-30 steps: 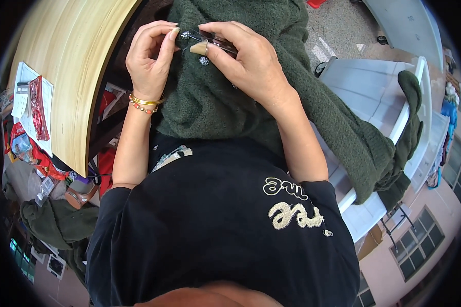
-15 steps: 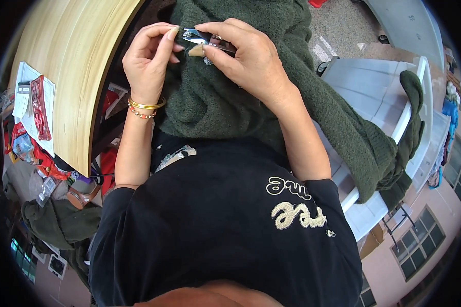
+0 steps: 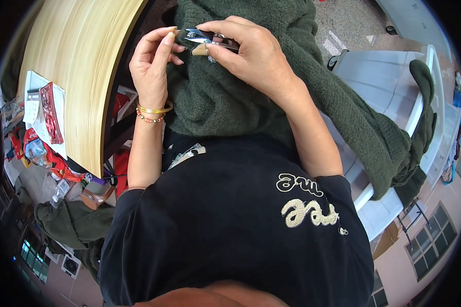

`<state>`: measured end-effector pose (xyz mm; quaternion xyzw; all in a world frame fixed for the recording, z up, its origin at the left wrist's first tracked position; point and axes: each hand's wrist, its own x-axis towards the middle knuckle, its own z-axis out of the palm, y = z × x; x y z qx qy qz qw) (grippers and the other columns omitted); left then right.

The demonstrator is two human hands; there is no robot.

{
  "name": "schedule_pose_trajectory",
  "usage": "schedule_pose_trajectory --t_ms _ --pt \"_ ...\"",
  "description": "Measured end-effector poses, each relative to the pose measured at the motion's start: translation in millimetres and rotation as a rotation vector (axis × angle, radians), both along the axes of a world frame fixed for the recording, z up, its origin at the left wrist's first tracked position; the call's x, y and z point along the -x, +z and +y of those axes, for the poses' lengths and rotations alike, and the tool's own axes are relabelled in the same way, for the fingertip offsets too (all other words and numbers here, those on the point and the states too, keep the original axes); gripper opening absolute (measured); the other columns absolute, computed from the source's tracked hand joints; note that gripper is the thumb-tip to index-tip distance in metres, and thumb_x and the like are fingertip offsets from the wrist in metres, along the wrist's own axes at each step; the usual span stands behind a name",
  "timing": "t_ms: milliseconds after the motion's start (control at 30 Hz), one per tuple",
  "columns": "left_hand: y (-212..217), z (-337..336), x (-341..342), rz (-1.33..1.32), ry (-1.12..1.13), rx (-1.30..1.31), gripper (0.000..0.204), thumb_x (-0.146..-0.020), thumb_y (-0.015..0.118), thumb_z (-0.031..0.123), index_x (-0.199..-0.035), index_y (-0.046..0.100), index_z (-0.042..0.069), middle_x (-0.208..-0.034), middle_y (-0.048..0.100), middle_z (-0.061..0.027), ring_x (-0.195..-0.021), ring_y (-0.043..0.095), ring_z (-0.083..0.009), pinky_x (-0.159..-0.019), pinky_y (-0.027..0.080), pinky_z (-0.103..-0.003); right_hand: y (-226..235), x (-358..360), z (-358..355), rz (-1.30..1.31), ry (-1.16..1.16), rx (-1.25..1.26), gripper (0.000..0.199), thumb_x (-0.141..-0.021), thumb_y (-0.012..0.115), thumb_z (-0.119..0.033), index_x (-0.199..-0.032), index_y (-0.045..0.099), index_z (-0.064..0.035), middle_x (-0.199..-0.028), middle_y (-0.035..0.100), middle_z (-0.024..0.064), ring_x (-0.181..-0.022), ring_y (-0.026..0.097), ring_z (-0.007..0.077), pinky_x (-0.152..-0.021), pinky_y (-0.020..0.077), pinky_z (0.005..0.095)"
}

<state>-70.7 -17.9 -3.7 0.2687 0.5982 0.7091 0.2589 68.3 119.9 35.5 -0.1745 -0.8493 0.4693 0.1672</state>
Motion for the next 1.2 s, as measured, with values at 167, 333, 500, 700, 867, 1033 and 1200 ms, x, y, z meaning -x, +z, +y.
schedule_pose_trajectory --t_ms 167,333,500,700,867,1033,1200 --pt "-3.7 -1.6 -1.4 0.15 0.024 0.005 0.02 -0.091 0.066 0.008 -0.111 0.065 0.002 -0.101 0.062 -0.0022 -0.074 0.06 -0.0042 -0.058 0.048 -0.017 -2.3 -3.8 3.5 0.038 -0.007 -0.015 0.035 -0.085 0.065 -0.003 -0.12 0.065 -0.0045 -0.084 0.055 0.0004 -0.074 0.05 0.0076 -0.068 0.0418 0.0213" --pt "4.0 5.6 -3.5 0.385 0.07 0.027 0.025 -0.085 0.073 0.006 -0.11 0.068 0.005 -0.108 0.057 -0.0034 -0.071 0.057 -0.0046 -0.06 0.047 -0.018 -0.7 -9.3 7.1 0.033 -0.054 0.05 0.033 -0.087 0.066 -0.005 -0.12 0.066 -0.0055 -0.087 0.056 -0.0002 -0.077 0.052 0.0066 -0.07 0.0427 0.021" --pt "1.4 11.6 1.4 0.625 0.103 0.04 0.019 -0.082 0.075 0.005 -0.101 0.071 0.005 -0.1 0.061 -0.0052 -0.069 0.059 -0.0076 -0.06 0.049 -0.02 0.3 -9.2 5.9 0.033 -0.085 0.071 0.032 -0.088 0.066 -0.005 -0.12 0.066 -0.006 -0.087 0.056 -0.0009 -0.079 0.053 0.0063 -0.071 0.0432 0.0206" --pt "3.7 9.3 0.3 0.639 0.13 0.037 0.009 -0.085 0.07 0.001 -0.094 0.069 0.001 -0.092 0.065 -0.0076 -0.071 0.065 -0.0124 -0.064 0.053 -0.024 -0.2 -7.9 9.3 0.078 -0.044 0.005 0.032 -0.086 0.066 -0.004 -0.118 0.067 -0.0065 -0.083 0.056 -0.0006 -0.074 0.051 0.0069 -0.068 0.0429 0.0217" --pt "-0.2 5.2 1.0 0.562 0.097 0.026 0.006 -0.088 0.067 0.0 -0.094 0.066 -0.001 -0.09 0.067 -0.009 -0.073 0.066 -0.014 -0.067 0.054 -0.025 13.9 3.4 15.2 0.084 0.095 -0.128 0.034 -0.083 0.067 -0.003 -0.117 0.068 -0.0066 -0.081 0.055 0.0013 -0.069 0.05 0.0093 -0.063 0.0418 0.0238" --pt "1.0 3.7 -1.7 0.461 0.125 -0.005 0.006 -0.092 0.064 0.003 -0.096 0.066 0.0 -0.084 0.068 -0.0071 -0.071 0.065 -0.012 -0.065 0.052 -0.023 7.1 25.2 32.5 0.438 0.164 -0.395 0.027 -0.083 0.069 -0.01 -0.11 0.069 -0.005 -0.081 0.061 0.0056 -0.065 0.056 0.0164 -0.058 0.044 0.0271" --pt "4.6 1.7 -1.3 0.512 0.141 0.022 0.006 -0.092 0.065 0.006 -0.096 0.067 0.001 -0.08 0.067 -0.004 -0.067 0.06 -0.0091 -0.061 0.048 -0.022 8.0 27.1 31.2 0.676 0.193 -0.529 0.023 -0.08 0.072 -0.015 -0.102 0.069 -0.0055 -0.081 0.06 0.0101 -0.077 0.062 0.0296 -0.067 0.0501 0.0357"
